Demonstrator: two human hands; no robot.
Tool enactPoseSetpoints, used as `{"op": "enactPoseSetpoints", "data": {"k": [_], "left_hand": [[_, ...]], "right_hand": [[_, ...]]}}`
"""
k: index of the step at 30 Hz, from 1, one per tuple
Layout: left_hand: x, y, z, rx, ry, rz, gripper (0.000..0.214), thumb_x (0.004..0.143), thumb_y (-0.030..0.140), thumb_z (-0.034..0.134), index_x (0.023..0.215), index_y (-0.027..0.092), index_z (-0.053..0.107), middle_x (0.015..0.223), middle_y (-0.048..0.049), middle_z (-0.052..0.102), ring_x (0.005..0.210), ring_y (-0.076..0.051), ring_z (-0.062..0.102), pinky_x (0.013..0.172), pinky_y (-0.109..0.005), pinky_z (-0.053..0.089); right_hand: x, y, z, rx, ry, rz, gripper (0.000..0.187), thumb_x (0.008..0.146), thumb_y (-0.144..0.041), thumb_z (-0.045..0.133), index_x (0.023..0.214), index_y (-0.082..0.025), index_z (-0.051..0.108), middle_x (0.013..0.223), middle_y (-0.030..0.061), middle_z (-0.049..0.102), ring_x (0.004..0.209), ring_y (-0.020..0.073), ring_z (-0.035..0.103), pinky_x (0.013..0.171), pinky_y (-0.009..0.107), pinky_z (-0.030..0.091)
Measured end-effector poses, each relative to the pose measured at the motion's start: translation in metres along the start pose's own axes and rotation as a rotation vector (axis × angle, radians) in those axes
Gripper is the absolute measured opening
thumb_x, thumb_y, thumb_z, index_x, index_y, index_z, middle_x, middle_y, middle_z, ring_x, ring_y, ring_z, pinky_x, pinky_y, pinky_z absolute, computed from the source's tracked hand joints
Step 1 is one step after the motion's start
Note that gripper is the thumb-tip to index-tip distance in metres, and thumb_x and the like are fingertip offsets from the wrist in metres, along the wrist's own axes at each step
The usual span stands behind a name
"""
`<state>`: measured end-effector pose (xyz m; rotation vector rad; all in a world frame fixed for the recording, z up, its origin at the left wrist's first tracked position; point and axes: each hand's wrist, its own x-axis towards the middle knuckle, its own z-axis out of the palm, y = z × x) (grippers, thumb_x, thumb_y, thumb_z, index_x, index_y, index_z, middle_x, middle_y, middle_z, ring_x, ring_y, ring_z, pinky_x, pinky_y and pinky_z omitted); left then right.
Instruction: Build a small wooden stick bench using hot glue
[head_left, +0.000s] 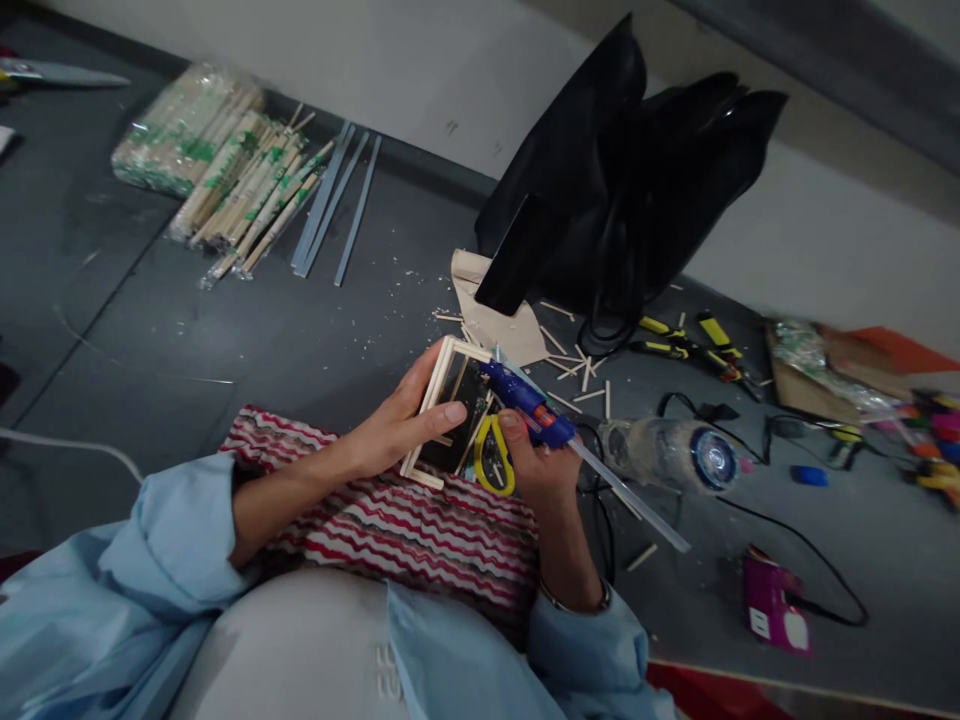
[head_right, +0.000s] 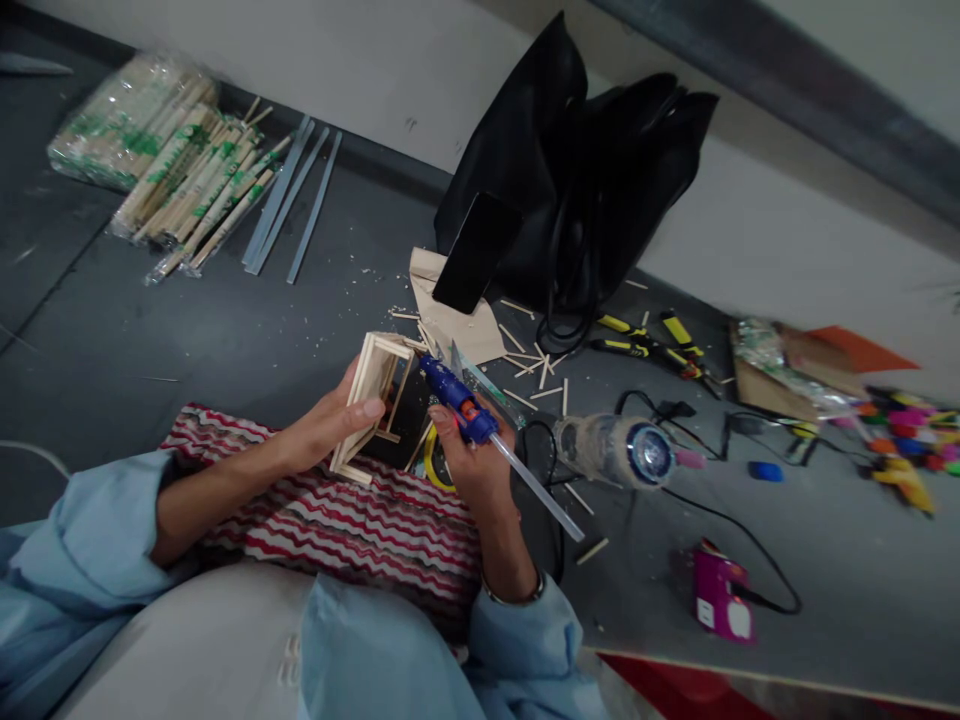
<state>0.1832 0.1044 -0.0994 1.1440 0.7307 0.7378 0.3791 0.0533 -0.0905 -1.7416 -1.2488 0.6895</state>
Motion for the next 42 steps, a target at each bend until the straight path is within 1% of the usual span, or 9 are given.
{"op": "enactPoseSetpoints", "data": {"k": [3, 6, 12, 16, 22, 25, 30, 42], "left_hand": [[-0.0008, -0.0013, 0.0002, -0.002, -0.012, -0.004, 0.090, 0.088, 0.062, 0.061, 0.161, 0.025, 0.021, 0.168, -0.0080, 0.028, 0.153, -0.035, 0.028, 0.128, -0.048, 0.020], [-0.0014, -0.0024, 0.0001, -0.003, -0.009, -0.006, 0.089, 0.089, 0.060, 0.061, 0.161, 0.025, 0.021, 0.168, -0.0081, 0.027, 0.154, -0.035, 0.027, 0.129, -0.047, 0.019], [-0.0005, -0.0002, 0.0003, 0.017, -0.015, 0.002, 0.092, 0.088, 0.063, 0.060, 0.161, 0.024, 0.020, 0.168, -0.0088, 0.027, 0.153, -0.035, 0.026, 0.129, -0.047, 0.018], [-0.0002, 0.0008, 0.0003, 0.036, -0.022, -0.009, 0.093, 0.089, 0.063, 0.059, 0.161, 0.023, 0.018, 0.167, -0.0103, 0.029, 0.151, -0.036, 0.030, 0.128, -0.050, 0.021], [0.0017, -0.0005, 0.0003, 0.026, -0.028, 0.016, 0.098, 0.086, 0.063, 0.063, 0.161, 0.019, 0.017, 0.164, -0.0152, 0.031, 0.149, -0.037, 0.033, 0.125, -0.052, 0.026], [0.0022, -0.0010, 0.0004, 0.021, -0.029, 0.027, 0.097, 0.086, 0.062, 0.063, 0.161, 0.020, 0.018, 0.164, -0.0155, 0.033, 0.148, -0.038, 0.035, 0.125, -0.052, 0.028], [0.0010, -0.0004, 0.0002, 0.030, -0.022, 0.012, 0.096, 0.087, 0.062, 0.062, 0.161, 0.020, 0.018, 0.165, -0.0142, 0.031, 0.149, -0.036, 0.034, 0.126, -0.051, 0.026], [0.0008, -0.0020, 0.0000, 0.004, -0.014, -0.002, 0.096, 0.087, 0.063, 0.062, 0.161, 0.022, 0.017, 0.162, -0.0126, 0.037, 0.147, -0.035, 0.038, 0.124, -0.049, 0.030]], "right_hand": [[0.0007, -0.0016, 0.0001, -0.016, -0.004, -0.017, 0.032, 0.079, -0.046, 0.073, 0.066, -0.021, 0.058, 0.058, -0.0019, 0.057, 0.054, 0.0126, 0.049, 0.060, 0.029, 0.052], [0.0012, -0.0030, 0.0001, -0.021, -0.010, -0.012, 0.031, 0.078, -0.046, 0.073, 0.065, -0.022, 0.058, 0.057, -0.0024, 0.056, 0.053, 0.0126, 0.048, 0.058, 0.029, 0.051], [0.0009, -0.0016, 0.0000, -0.008, -0.006, 0.015, 0.032, 0.078, -0.047, 0.074, 0.066, -0.021, 0.058, 0.056, -0.0028, 0.055, 0.053, 0.0120, 0.047, 0.057, 0.028, 0.050], [0.0011, 0.0006, -0.0006, -0.014, -0.015, 0.000, 0.032, 0.079, -0.047, 0.073, 0.067, -0.021, 0.059, 0.058, -0.0022, 0.057, 0.054, 0.0122, 0.048, 0.056, 0.028, 0.049], [0.0009, 0.0046, -0.0006, -0.018, -0.014, -0.015, 0.032, 0.079, -0.048, 0.073, 0.069, -0.021, 0.059, 0.059, -0.0020, 0.058, 0.053, 0.0125, 0.050, 0.056, 0.028, 0.050], [0.0012, 0.0052, -0.0006, -0.025, -0.011, -0.016, 0.032, 0.078, -0.048, 0.073, 0.069, -0.021, 0.060, 0.060, -0.0013, 0.061, 0.054, 0.0134, 0.053, 0.057, 0.029, 0.051], [0.0026, 0.0029, -0.0013, -0.042, -0.003, -0.021, 0.031, 0.079, -0.049, 0.072, 0.068, -0.021, 0.061, 0.059, -0.0011, 0.062, 0.055, 0.0143, 0.055, 0.057, 0.029, 0.052], [0.0020, 0.0013, -0.0033, -0.042, 0.012, -0.020, 0.030, 0.079, -0.048, 0.072, 0.072, -0.020, 0.064, 0.065, 0.0008, 0.067, 0.059, 0.0156, 0.060, 0.062, 0.031, 0.054]]}}
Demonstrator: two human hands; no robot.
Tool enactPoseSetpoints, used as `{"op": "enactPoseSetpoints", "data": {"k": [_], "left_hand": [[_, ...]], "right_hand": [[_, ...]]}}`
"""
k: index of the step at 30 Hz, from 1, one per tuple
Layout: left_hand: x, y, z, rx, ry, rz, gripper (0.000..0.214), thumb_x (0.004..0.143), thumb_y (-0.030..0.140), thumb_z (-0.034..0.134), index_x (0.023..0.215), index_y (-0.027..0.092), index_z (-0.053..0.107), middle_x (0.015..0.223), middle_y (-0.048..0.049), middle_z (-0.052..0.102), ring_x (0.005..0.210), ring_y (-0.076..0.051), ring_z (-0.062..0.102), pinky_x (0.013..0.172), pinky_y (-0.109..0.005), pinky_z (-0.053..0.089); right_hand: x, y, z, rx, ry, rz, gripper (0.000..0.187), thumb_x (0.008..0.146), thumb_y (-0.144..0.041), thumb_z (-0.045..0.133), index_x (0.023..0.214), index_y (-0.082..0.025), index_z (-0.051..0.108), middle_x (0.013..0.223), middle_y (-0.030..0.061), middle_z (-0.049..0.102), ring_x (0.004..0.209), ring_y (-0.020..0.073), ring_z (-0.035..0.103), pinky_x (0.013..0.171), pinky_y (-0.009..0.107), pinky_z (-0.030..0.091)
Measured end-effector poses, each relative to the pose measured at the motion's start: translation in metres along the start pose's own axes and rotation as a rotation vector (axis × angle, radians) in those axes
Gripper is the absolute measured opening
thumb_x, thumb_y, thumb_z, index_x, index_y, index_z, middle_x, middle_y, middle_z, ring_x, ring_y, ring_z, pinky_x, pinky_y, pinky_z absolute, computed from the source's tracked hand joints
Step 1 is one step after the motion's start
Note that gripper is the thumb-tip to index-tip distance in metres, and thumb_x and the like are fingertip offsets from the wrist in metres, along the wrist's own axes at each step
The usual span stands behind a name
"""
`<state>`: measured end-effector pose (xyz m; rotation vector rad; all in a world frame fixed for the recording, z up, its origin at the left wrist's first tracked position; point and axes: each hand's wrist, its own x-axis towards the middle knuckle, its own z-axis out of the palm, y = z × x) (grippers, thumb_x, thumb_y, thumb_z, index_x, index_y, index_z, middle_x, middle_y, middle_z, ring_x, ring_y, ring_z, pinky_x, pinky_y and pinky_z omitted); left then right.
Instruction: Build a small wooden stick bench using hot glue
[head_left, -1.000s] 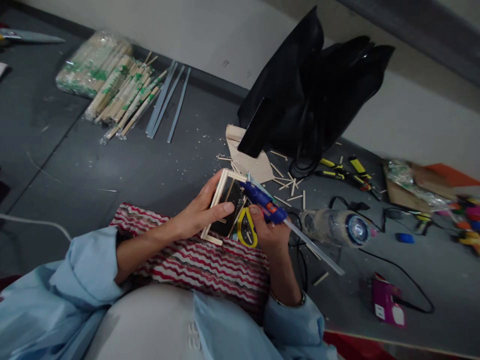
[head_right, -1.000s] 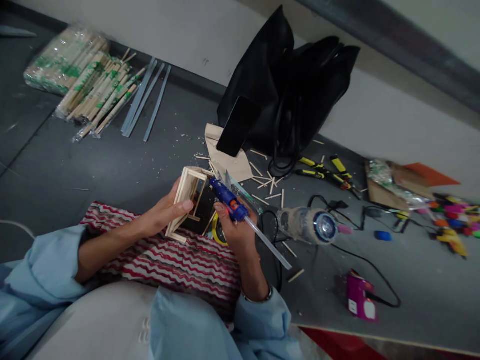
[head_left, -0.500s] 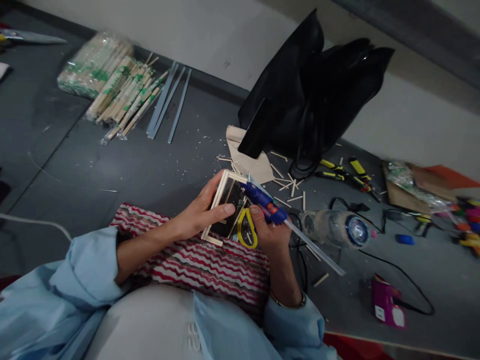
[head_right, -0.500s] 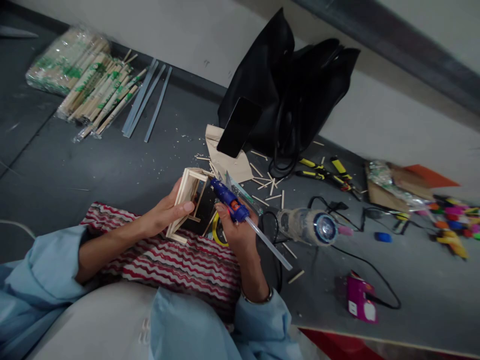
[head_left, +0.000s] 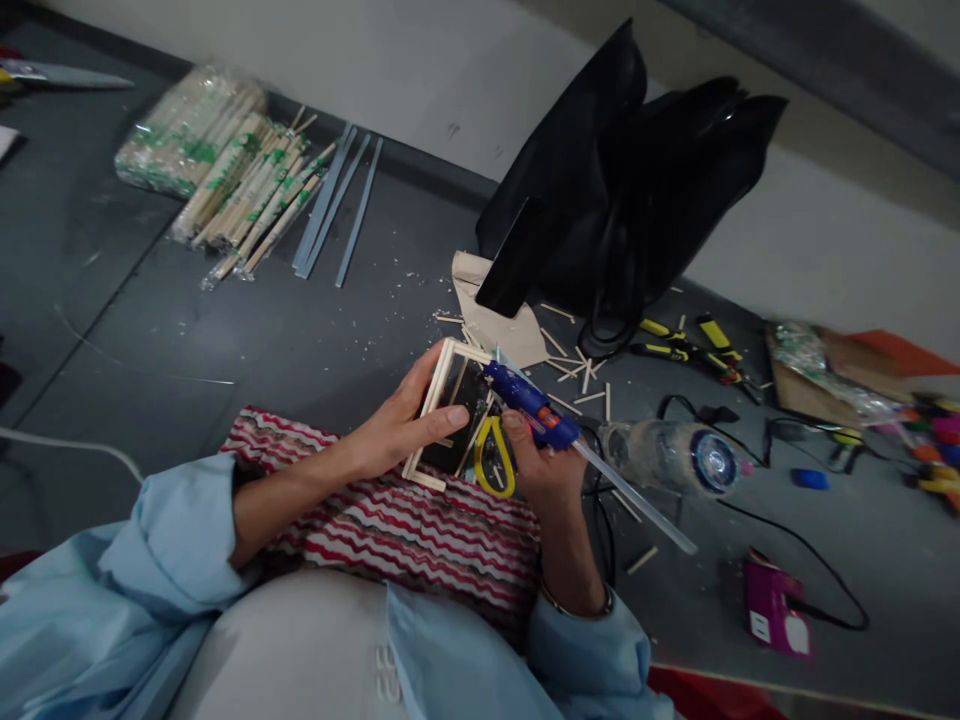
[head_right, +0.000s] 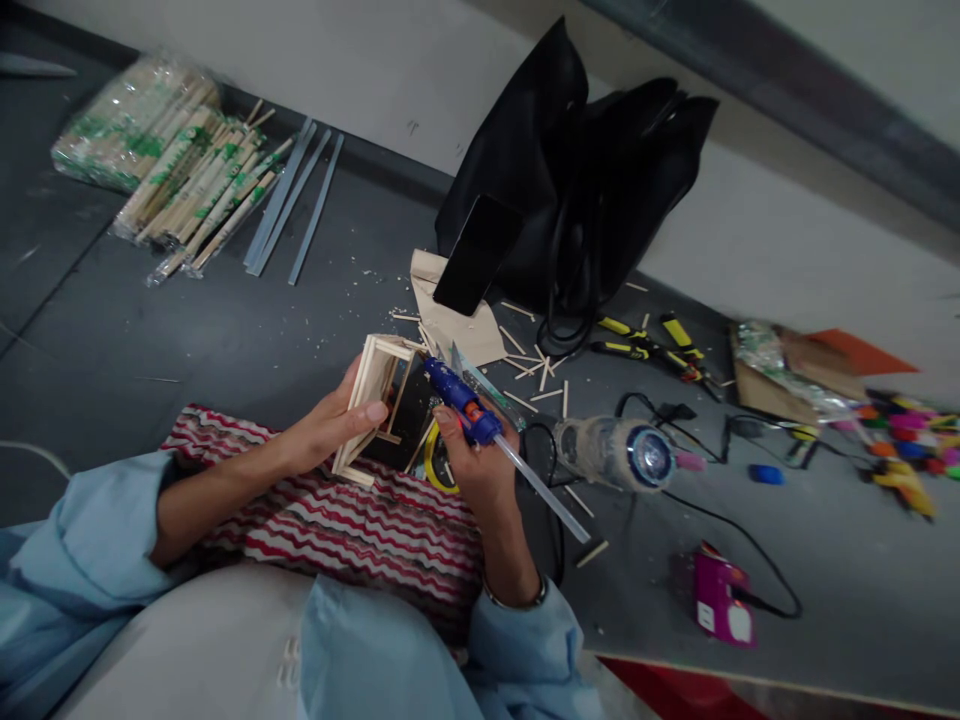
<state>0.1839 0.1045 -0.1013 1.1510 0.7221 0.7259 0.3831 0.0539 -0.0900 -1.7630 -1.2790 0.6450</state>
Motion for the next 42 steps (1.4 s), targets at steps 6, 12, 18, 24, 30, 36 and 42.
{"op": "enactPoseSetpoints", "data": {"k": [6, 12, 18, 24, 30, 36, 42], "left_hand": [[0.000, -0.001, 0.000, -0.001, -0.001, 0.006, 0.094, 0.089, 0.062, 0.061, 0.161, 0.022, 0.017, 0.164, -0.0111, 0.034, 0.148, -0.034, 0.037, 0.125, -0.047, 0.030], [0.001, -0.003, -0.003, 0.017, 0.030, -0.009, 0.090, 0.089, 0.066, 0.058, 0.161, 0.026, 0.021, 0.162, -0.0076, 0.039, 0.150, -0.034, 0.033, 0.126, -0.048, 0.026], [0.002, -0.008, -0.002, -0.183, 0.055, -0.122, 0.084, 0.087, 0.068, 0.058, 0.155, 0.024, 0.037, 0.150, -0.0112, 0.055, 0.146, -0.036, 0.042, 0.121, -0.052, 0.033], [0.000, -0.001, 0.004, -0.476, 0.044, -0.276, 0.085, 0.083, 0.074, 0.055, 0.148, 0.019, 0.047, 0.130, -0.0145, 0.069, 0.121, -0.037, 0.065, 0.100, -0.052, 0.055], [0.000, 0.003, 0.005, -0.488, 0.010, -0.258, 0.082, 0.086, 0.074, 0.049, 0.147, 0.020, 0.049, 0.125, -0.0134, 0.072, 0.124, -0.038, 0.064, 0.101, -0.052, 0.056], [0.000, 0.003, 0.006, -0.483, 0.024, -0.273, 0.086, 0.083, 0.075, 0.053, 0.149, 0.019, 0.047, 0.130, -0.0149, 0.070, 0.121, -0.038, 0.065, 0.100, -0.053, 0.056], [0.000, -0.004, 0.003, -0.338, 0.032, -0.172, 0.080, 0.085, 0.070, 0.058, 0.146, 0.020, 0.052, 0.136, -0.0124, 0.067, 0.140, -0.038, 0.050, 0.116, -0.053, 0.043]], "right_hand": [[-0.001, 0.000, -0.001, -0.009, 0.012, -0.009, 0.030, 0.078, -0.048, 0.072, 0.071, -0.020, 0.064, 0.064, 0.0003, 0.066, 0.059, 0.0153, 0.059, 0.063, 0.031, 0.055], [-0.001, -0.004, -0.002, 0.014, 0.019, 0.005, 0.028, 0.079, -0.047, 0.072, 0.073, -0.020, 0.066, 0.065, 0.0007, 0.066, 0.060, 0.0155, 0.059, 0.064, 0.031, 0.056], [-0.001, -0.005, -0.002, 0.042, 0.047, 0.029, 0.034, 0.078, -0.053, 0.071, 0.071, -0.020, 0.067, 0.065, 0.0020, 0.066, 0.062, 0.0167, 0.060, 0.063, 0.032, 0.055], [-0.001, -0.004, -0.002, 0.047, 0.040, 0.064, 0.040, 0.077, -0.056, 0.071, 0.066, -0.019, 0.064, 0.060, 0.0008, 0.062, 0.058, 0.0146, 0.056, 0.057, 0.029, 0.051], [-0.001, 0.000, -0.002, 0.052, 0.042, 0.050, 0.040, 0.079, -0.057, 0.071, 0.068, -0.019, 0.067, 0.062, 0.0013, 0.064, 0.059, 0.0153, 0.057, 0.059, 0.030, 0.052], [-0.001, 0.000, -0.002, 0.044, 0.022, 0.039, 0.039, 0.080, -0.057, 0.070, 0.069, -0.019, 0.068, 0.066, 0.0015, 0.066, 0.062, 0.0160, 0.059, 0.064, 0.032, 0.054], [-0.001, 0.000, -0.001, 0.026, 0.036, 0.017, 0.039, 0.080, -0.058, 0.070, 0.070, -0.020, 0.068, 0.066, 0.0019, 0.067, 0.062, 0.0170, 0.060, 0.067, 0.033, 0.055]]}}
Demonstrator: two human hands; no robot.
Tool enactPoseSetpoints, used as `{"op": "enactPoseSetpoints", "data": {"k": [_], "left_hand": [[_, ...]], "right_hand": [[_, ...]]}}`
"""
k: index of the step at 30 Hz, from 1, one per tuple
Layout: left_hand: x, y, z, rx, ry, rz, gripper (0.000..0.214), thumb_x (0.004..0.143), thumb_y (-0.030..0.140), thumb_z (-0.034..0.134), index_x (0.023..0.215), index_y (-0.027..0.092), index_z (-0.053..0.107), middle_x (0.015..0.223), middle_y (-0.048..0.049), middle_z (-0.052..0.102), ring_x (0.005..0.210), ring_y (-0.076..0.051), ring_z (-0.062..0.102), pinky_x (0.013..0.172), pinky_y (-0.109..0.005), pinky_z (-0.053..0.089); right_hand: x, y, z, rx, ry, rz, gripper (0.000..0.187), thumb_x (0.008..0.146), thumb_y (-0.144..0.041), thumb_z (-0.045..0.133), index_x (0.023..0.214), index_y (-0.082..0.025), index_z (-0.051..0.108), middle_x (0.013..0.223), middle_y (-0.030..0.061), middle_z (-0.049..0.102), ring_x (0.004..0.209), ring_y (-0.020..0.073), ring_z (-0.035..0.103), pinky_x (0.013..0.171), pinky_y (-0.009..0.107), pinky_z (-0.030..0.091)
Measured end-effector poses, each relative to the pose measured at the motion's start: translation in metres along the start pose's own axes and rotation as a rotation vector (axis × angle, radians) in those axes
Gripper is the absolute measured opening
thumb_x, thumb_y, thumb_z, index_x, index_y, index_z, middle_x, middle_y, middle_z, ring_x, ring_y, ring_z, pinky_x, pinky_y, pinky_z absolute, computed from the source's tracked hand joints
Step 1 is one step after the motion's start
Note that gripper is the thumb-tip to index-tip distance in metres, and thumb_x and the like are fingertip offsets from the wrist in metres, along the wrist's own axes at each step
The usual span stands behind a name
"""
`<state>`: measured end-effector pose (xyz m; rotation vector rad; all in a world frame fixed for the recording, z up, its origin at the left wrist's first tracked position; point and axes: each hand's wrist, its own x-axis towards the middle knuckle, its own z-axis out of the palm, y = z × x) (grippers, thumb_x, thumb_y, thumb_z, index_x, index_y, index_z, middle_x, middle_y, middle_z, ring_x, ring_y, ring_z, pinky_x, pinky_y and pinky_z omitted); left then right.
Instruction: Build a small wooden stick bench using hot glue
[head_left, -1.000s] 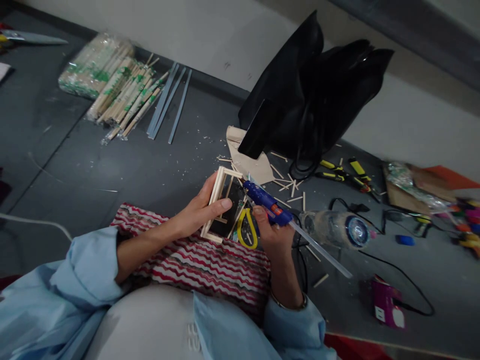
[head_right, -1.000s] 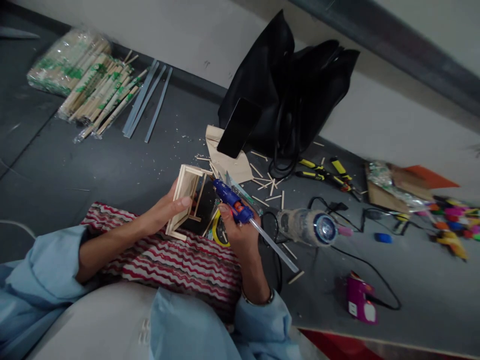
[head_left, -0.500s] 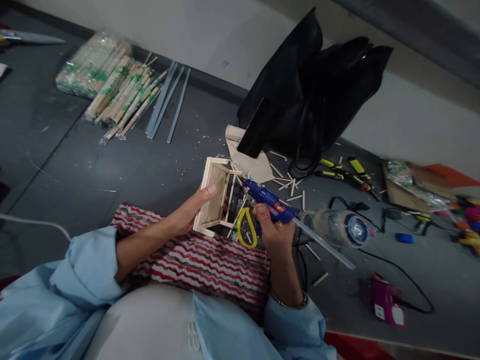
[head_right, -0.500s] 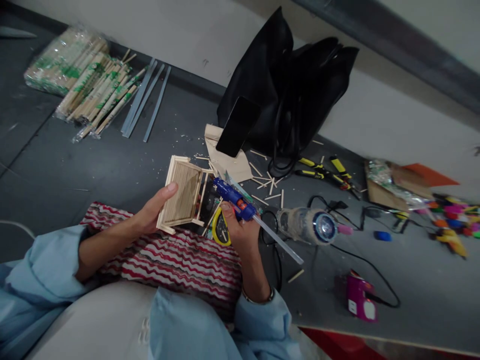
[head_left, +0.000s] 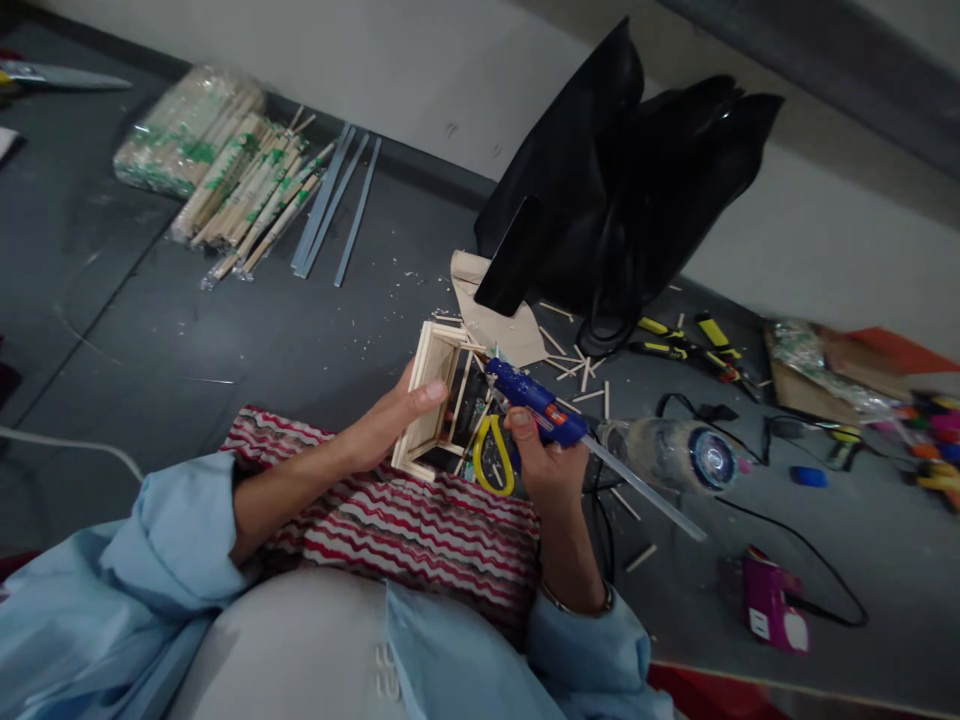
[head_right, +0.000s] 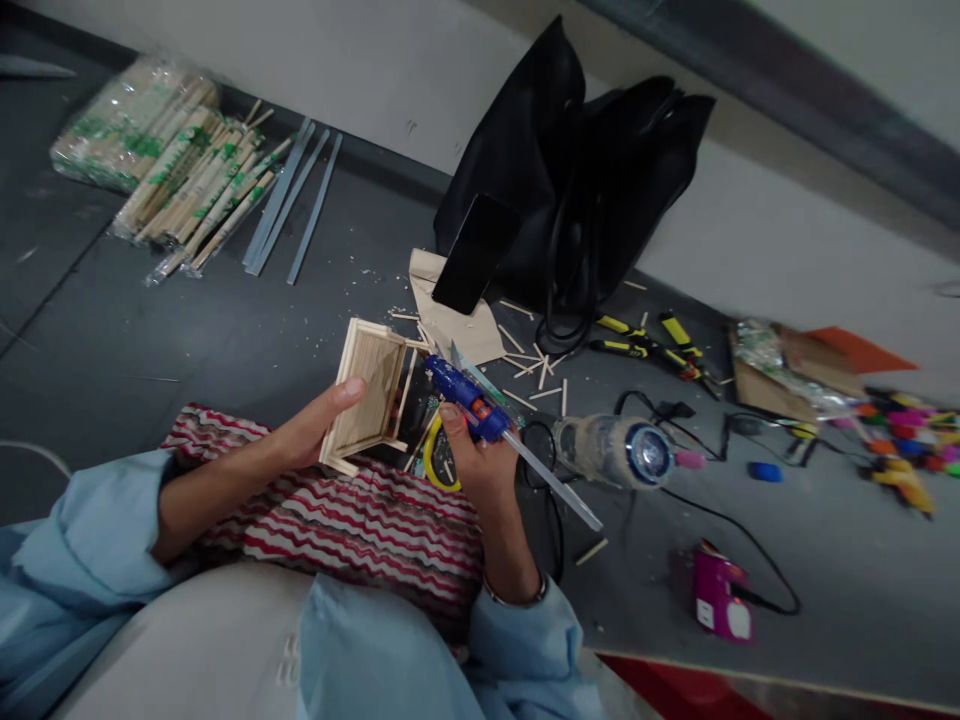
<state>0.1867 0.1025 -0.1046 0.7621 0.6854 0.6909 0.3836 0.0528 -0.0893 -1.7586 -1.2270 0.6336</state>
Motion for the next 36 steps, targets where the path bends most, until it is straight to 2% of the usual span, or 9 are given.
{"op": "enactPoseSetpoints", "data": {"k": [4, 12, 19, 24, 28, 36], "left_hand": [[0.0005, -0.0018, -0.0010, 0.093, 0.020, 0.075, 0.080, 0.085, 0.069, 0.058, 0.149, 0.021, 0.048, 0.142, -0.0110, 0.063, 0.149, -0.036, 0.039, 0.124, -0.052, 0.030], [-0.0007, -0.0033, -0.0022, 0.131, -0.013, 0.091, 0.086, 0.088, 0.064, 0.059, 0.159, 0.025, 0.030, 0.155, -0.0103, 0.050, 0.147, -0.035, 0.041, 0.125, -0.053, 0.027], [0.0000, -0.0033, -0.0023, 0.128, -0.006, 0.098, 0.087, 0.087, 0.065, 0.060, 0.158, 0.025, 0.031, 0.156, -0.0103, 0.049, 0.147, -0.035, 0.041, 0.124, -0.051, 0.030], [-0.0005, -0.0019, -0.0012, 0.145, 0.005, 0.089, 0.088, 0.087, 0.065, 0.059, 0.159, 0.024, 0.030, 0.156, -0.0108, 0.048, 0.147, -0.034, 0.040, 0.125, -0.052, 0.027], [-0.0007, -0.0008, -0.0010, 0.176, 0.021, 0.083, 0.086, 0.086, 0.068, 0.058, 0.156, 0.026, 0.035, 0.156, -0.0102, 0.050, 0.147, -0.036, 0.040, 0.124, -0.053, 0.027], [-0.0004, -0.0031, -0.0021, 0.150, 0.012, 0.080, 0.089, 0.086, 0.066, 0.060, 0.159, 0.024, 0.029, 0.157, -0.0106, 0.048, 0.148, -0.035, 0.038, 0.126, -0.053, 0.025]], "right_hand": [[-0.0002, -0.0006, -0.0008, -0.028, 0.006, -0.008, 0.038, 0.080, -0.057, 0.071, 0.071, -0.020, 0.069, 0.067, 0.0025, 0.068, 0.064, 0.0180, 0.062, 0.068, 0.034, 0.057], [0.0010, -0.0043, -0.0004, -0.014, -0.018, 0.017, 0.037, 0.077, -0.057, 0.073, 0.074, -0.021, 0.069, 0.069, 0.0039, 0.072, 0.067, 0.0198, 0.066, 0.067, 0.035, 0.059], [0.0007, -0.0051, 0.0007, 0.002, -0.011, 0.028, 0.035, 0.075, -0.055, 0.075, 0.075, -0.020, 0.068, 0.070, 0.0033, 0.073, 0.066, 0.0193, 0.066, 0.067, 0.035, 0.059], [-0.0006, -0.0049, -0.0005, -0.008, 0.001, 0.006, 0.035, 0.078, -0.054, 0.073, 0.071, -0.020, 0.068, 0.065, 0.0022, 0.069, 0.063, 0.0178, 0.062, 0.064, 0.033, 0.057], [-0.0013, -0.0051, -0.0008, -0.006, 0.019, 0.003, 0.037, 0.079, -0.055, 0.071, 0.068, -0.020, 0.066, 0.061, 0.0010, 0.064, 0.058, 0.0156, 0.058, 0.058, 0.030, 0.054], [-0.0010, -0.0030, -0.0001, -0.013, -0.004, 0.008, 0.036, 0.079, -0.055, 0.072, 0.072, -0.020, 0.068, 0.067, 0.0026, 0.069, 0.063, 0.0176, 0.062, 0.065, 0.033, 0.057]]}}
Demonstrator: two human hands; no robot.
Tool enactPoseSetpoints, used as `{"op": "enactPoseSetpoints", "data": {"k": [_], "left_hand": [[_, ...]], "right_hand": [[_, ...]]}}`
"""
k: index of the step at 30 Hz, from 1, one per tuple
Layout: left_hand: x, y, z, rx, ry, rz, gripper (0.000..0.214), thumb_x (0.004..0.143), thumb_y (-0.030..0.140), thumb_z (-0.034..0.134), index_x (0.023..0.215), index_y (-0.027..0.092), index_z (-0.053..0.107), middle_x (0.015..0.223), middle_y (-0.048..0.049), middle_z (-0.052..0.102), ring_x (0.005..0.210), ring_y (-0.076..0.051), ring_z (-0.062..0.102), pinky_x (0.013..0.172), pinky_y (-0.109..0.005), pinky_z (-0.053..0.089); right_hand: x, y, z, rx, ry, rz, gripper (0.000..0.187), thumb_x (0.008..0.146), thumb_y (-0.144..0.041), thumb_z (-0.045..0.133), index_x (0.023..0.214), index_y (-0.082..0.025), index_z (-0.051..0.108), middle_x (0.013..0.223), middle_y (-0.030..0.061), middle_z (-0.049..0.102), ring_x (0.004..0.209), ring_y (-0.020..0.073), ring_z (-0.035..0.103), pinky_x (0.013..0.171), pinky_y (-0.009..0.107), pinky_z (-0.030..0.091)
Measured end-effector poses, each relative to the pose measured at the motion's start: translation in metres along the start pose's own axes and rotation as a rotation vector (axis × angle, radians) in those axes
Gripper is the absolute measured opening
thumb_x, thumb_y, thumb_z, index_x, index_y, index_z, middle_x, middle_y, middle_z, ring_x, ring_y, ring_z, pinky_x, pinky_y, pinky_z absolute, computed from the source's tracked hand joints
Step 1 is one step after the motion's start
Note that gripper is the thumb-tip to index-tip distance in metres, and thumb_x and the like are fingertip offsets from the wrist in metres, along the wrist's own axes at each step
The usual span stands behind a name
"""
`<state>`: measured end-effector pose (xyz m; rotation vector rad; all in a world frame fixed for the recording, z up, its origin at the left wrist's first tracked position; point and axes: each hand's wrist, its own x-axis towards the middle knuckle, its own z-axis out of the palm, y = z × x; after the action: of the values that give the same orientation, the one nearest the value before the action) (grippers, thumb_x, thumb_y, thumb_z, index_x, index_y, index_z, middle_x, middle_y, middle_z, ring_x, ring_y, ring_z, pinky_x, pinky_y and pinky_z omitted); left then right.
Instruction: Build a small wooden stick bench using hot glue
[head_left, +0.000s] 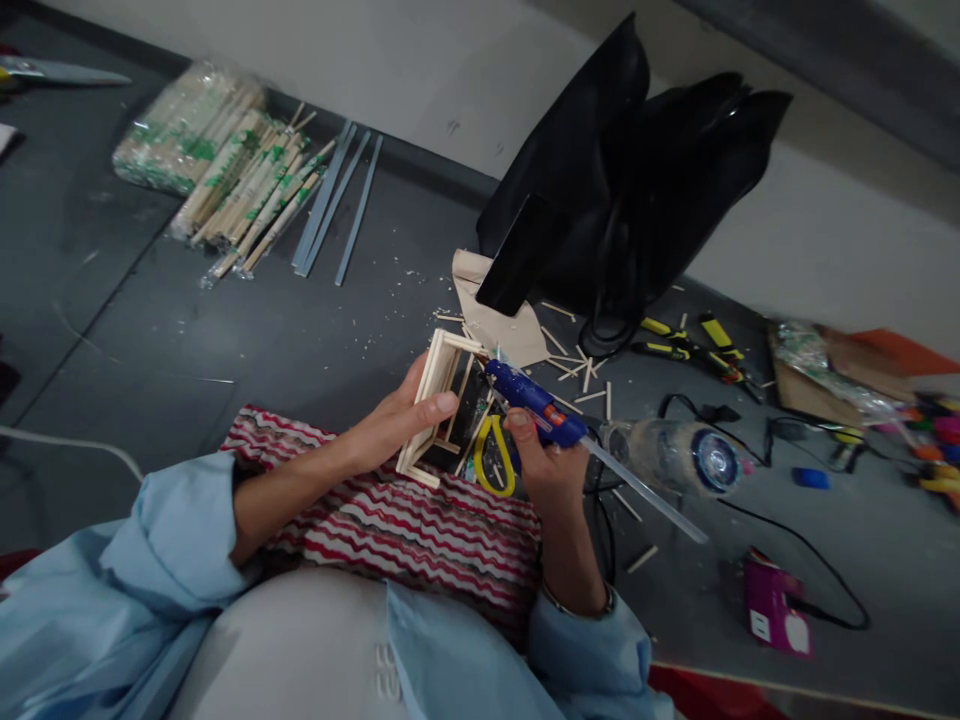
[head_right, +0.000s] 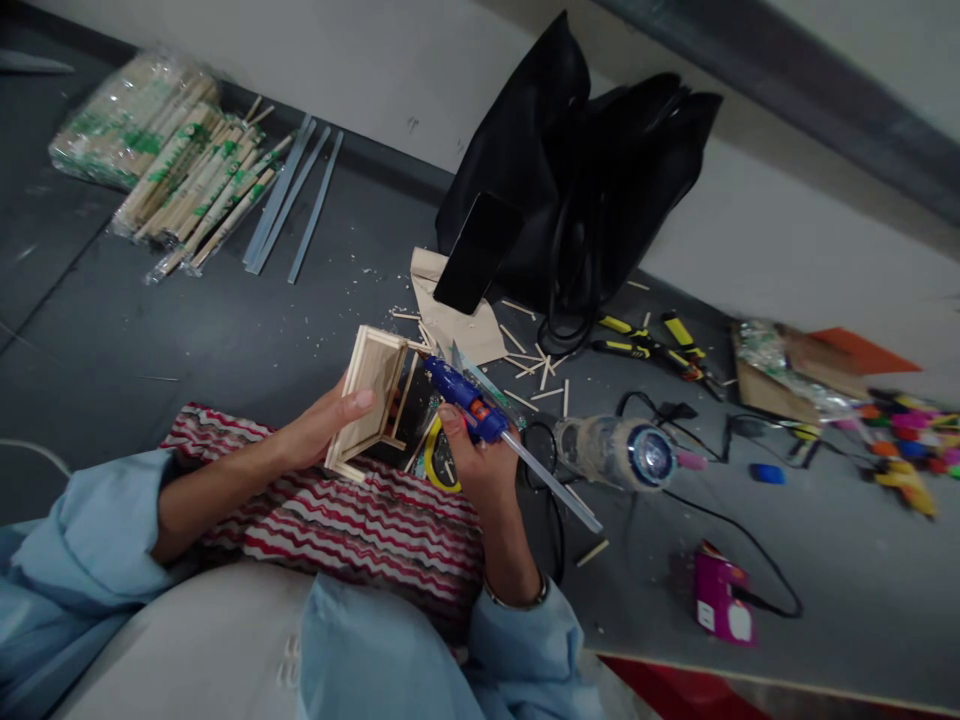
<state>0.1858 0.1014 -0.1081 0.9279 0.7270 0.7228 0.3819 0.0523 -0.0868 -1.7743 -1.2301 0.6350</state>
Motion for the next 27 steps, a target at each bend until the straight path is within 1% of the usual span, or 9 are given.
{"op": "enactPoseSetpoints", "data": {"k": [4, 9, 12, 15, 18, 22, 27], "left_hand": [[-0.0005, 0.0006, 0.0006, 0.007, -0.001, 0.003, 0.087, 0.087, 0.066, 0.060, 0.158, 0.025, 0.032, 0.157, -0.0101, 0.048, 0.149, -0.036, 0.039, 0.126, -0.052, 0.026], [0.0000, -0.0015, -0.0009, -0.008, 0.023, -0.016, 0.083, 0.087, 0.067, 0.058, 0.155, 0.024, 0.038, 0.152, -0.0104, 0.054, 0.146, -0.036, 0.043, 0.125, -0.053, 0.027], [0.0007, -0.0026, -0.0017, -0.071, 0.003, -0.021, 0.080, 0.088, 0.067, 0.058, 0.153, 0.024, 0.042, 0.151, -0.0105, 0.055, 0.146, -0.036, 0.043, 0.123, -0.053, 0.032], [0.0015, -0.0040, -0.0029, -0.123, -0.032, -0.036, 0.077, 0.089, 0.067, 0.056, 0.150, 0.022, 0.047, 0.144, -0.0118, 0.061, 0.144, -0.037, 0.045, 0.120, -0.053, 0.037], [0.0017, -0.0050, -0.0036, -0.134, -0.017, -0.019, 0.077, 0.088, 0.067, 0.057, 0.148, 0.020, 0.051, 0.136, -0.0121, 0.067, 0.146, -0.036, 0.043, 0.122, -0.051, 0.034], [0.0012, -0.0042, -0.0026, -0.148, 0.013, -0.003, 0.073, 0.088, 0.064, 0.061, 0.144, 0.019, 0.055, 0.134, -0.0109, 0.069, 0.148, -0.036, 0.040, 0.124, -0.050, 0.031], [0.0017, -0.0046, -0.0023, -0.194, -0.001, -0.008, 0.069, 0.087, 0.062, 0.062, 0.140, 0.018, 0.059, 0.131, -0.0108, 0.071, 0.147, -0.035, 0.043, 0.123, -0.047, 0.033]], "right_hand": [[0.0009, -0.0004, -0.0006, -0.017, -0.008, -0.007, 0.036, 0.079, -0.055, 0.071, 0.071, -0.020, 0.068, 0.067, 0.0027, 0.069, 0.063, 0.0179, 0.062, 0.065, 0.034, 0.057], [0.0011, -0.0019, -0.0006, -0.014, -0.005, -0.003, 0.034, 0.080, -0.053, 0.070, 0.073, -0.020, 0.069, 0.068, 0.0032, 0.070, 0.065, 0.0185, 0.063, 0.068, 0.035, 0.058], [0.0011, -0.0009, -0.0003, 0.002, 0.001, 0.001, 0.033, 0.080, -0.053, 0.071, 0.073, -0.020, 0.069, 0.067, 0.0029, 0.069, 0.064, 0.0182, 0.063, 0.066, 0.034, 0.057], [0.0009, 0.0008, -0.0001, 0.019, -0.007, -0.004, 0.034, 0.079, -0.053, 0.072, 0.073, -0.020, 0.069, 0.068, 0.0030, 0.069, 0.065, 0.0182, 0.063, 0.067, 0.034, 0.057], [0.0002, 0.0017, 0.0001, 0.031, -0.007, 0.005, 0.034, 0.080, -0.053, 0.072, 0.073, -0.020, 0.069, 0.068, 0.0028, 0.069, 0.065, 0.0177, 0.063, 0.068, 0.034, 0.057], [-0.0002, 0.0016, 0.0007, 0.051, -0.003, 0.001, 0.033, 0.079, -0.052, 0.073, 0.073, -0.019, 0.070, 0.068, 0.0026, 0.070, 0.065, 0.0173, 0.063, 0.068, 0.033, 0.057], [0.0008, 0.0021, 0.0008, 0.044, -0.002, 0.000, 0.032, 0.079, -0.051, 0.074, 0.074, -0.019, 0.070, 0.070, 0.0028, 0.071, 0.065, 0.0170, 0.063, 0.069, 0.033, 0.057]]}}
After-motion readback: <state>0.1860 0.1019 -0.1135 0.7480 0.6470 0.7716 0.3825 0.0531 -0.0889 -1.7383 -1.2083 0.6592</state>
